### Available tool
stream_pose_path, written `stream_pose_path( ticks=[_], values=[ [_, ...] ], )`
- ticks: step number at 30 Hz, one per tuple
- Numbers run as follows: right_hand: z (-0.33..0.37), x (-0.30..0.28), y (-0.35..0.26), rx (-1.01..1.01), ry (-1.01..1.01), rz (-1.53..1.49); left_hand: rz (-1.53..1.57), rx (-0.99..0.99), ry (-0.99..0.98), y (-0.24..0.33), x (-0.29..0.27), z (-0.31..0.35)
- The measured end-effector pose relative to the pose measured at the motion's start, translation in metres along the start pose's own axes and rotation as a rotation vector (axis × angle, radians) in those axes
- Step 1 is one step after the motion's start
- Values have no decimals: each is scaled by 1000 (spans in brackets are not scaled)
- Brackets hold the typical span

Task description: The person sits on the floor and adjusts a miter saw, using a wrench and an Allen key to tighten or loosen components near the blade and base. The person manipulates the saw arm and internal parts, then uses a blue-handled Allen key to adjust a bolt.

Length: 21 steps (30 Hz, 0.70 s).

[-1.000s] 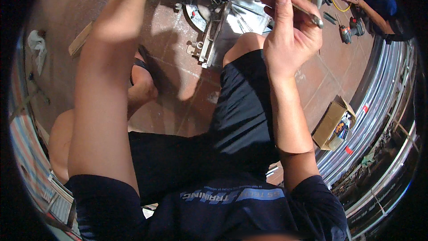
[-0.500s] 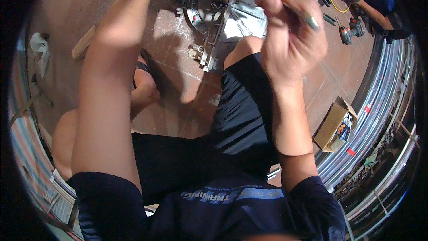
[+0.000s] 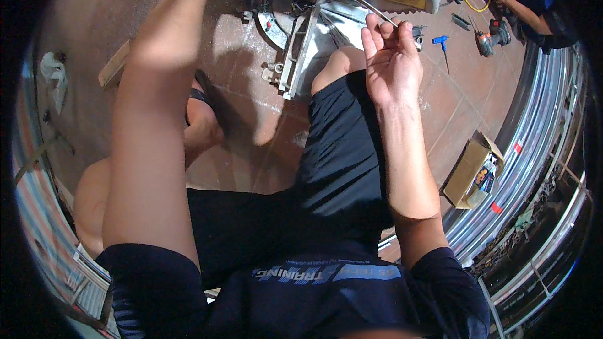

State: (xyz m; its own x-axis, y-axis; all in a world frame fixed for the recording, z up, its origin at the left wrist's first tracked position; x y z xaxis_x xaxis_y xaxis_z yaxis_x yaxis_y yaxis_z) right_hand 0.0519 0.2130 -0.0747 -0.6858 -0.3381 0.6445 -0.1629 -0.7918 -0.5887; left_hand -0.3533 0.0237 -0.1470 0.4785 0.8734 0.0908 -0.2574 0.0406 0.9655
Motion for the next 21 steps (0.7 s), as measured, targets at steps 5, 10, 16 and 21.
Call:
stream_pose_path(
  ticks=[5,10,16,21],
  values=[
    [-14,-3,11,45,-60,-127,124,-23,29,-4,-4,-2],
    [-18,1,25,119,-130,-277,-46,18,8,3,-3,0],
    [-20,1,45,281,-171,-503,256,-125,141,-10,-6,6],
    [-31,1,35,269,-274,-473,-129,18,16,14,0,11]
  ],
)
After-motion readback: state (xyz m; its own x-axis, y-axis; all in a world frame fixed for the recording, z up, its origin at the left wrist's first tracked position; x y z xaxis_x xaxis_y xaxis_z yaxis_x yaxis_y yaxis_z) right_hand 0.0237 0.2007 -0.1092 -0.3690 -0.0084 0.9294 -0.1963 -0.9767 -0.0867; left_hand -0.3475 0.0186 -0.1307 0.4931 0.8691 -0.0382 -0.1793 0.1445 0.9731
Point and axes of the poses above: each hand's wrist, its own z-axis away from the middle knuckle, its own x-axis out of the palm, y = z × x, the point moved 9 cm from there along -z, towards the middle knuckle, and after that the axes turned 4 degrees about -y, right-handed, at the moved point
